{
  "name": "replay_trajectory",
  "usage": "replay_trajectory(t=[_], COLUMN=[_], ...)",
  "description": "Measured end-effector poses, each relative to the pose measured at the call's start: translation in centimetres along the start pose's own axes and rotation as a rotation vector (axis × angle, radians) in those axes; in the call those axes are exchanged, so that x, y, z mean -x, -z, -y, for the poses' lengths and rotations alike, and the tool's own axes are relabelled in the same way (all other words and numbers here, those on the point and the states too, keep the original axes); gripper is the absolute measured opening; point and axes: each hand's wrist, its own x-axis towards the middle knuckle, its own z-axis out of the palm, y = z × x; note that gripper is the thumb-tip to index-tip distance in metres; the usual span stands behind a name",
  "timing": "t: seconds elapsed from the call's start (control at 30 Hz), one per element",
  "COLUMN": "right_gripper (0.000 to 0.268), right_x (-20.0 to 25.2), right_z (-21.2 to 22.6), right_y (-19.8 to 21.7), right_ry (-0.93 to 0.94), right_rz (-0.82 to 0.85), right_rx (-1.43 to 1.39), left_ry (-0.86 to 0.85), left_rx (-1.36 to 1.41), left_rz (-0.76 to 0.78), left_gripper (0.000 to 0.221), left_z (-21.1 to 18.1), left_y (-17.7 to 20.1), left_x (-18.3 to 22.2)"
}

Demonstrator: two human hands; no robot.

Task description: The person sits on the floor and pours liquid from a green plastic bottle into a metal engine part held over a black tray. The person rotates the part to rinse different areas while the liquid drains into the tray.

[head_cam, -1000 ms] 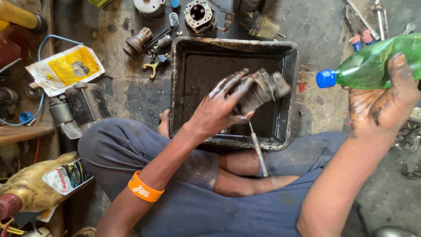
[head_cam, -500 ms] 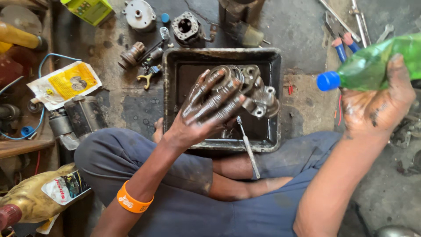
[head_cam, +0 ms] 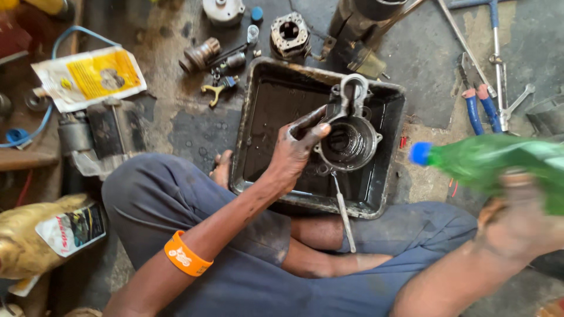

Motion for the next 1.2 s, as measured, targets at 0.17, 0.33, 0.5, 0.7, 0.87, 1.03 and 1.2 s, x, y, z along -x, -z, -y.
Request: replay_trajectory(t=[0.17,0.33,0.5,0.7,0.87,1.03,1.2], right_gripper=[0.025,0.023,0.029,0.030,0.025,0.030,0.028], right_x=[1.8,1.4,1.4,1.3,1.2,0.9,1.0], right_z=[2.6,4.4,5.9,5.8,5.4,5.2,4.5], right_y=[-4.6,-8.2,-9.0,-8.8,-8.3,-9.0,-9.6], right_ry=[0.463,0.487,0.394,0.483,0.499,0.507,0.464], right_rz=[0.443,0.559,0.528,0.548,0.523,0.541,0.573], right_rx=[0.326,0.254,0.100,0.220,0.315,0.284,0.277], left_ry=[-0.019,0.018,0.043,0.038,0.052,0.059,0.057], left_rx=[-0.064,-0.060,-0.008,-0.007,-0.086,-0.073,-0.099], left_rz=[0.029,0.028,0.010,0.018,0.003,0.014,0.014], left_gripper=[0.069,0.067,0.063,0.061,0.058,0.059,0.064], left_z=[0.1,0.2,0.5,0.6,0.4,0.4,0.5], left_y=[-0.4,0.0,0.0,-0.3,-0.3,-0.4,-0.3], left_x=[0.0,-0.1,-0.3,-0.3,-0.2,-0.1,-0.3])
